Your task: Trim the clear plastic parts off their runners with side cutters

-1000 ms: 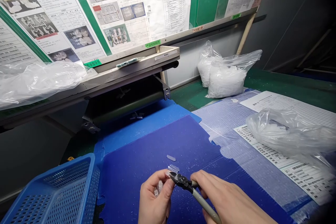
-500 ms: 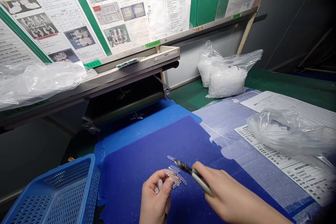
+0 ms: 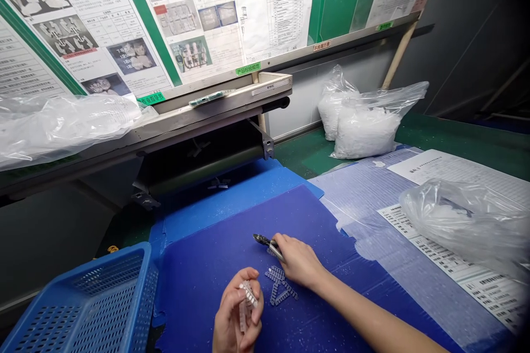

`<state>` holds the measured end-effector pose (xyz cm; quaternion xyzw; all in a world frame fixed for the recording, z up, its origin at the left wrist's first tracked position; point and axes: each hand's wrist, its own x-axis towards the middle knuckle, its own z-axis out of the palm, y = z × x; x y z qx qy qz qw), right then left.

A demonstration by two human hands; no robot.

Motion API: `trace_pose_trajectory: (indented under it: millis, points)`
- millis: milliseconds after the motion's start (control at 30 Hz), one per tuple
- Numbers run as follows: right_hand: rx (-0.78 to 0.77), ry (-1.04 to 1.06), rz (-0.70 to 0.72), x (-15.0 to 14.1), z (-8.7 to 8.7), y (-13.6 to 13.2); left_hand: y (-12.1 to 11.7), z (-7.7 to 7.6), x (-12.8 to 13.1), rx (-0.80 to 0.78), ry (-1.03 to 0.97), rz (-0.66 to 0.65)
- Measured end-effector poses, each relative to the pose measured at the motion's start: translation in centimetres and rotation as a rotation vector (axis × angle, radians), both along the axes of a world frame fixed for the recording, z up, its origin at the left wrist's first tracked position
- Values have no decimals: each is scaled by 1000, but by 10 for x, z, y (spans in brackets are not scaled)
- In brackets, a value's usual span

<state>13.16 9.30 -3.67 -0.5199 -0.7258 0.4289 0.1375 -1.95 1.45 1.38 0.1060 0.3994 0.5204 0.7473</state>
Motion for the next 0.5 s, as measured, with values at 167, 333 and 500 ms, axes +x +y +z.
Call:
trace_pose_trajectory:
  millis: [167,333,500]
  points:
    - [-290,338,31,15,28,-6,10,-7,11,-39,287,-51]
    - [-898,1015,-63,26,69,-32,10,14,31,34,384,-158]
    - [-931,1073,-110,37,91,-49,7,39,40,151,418,-32]
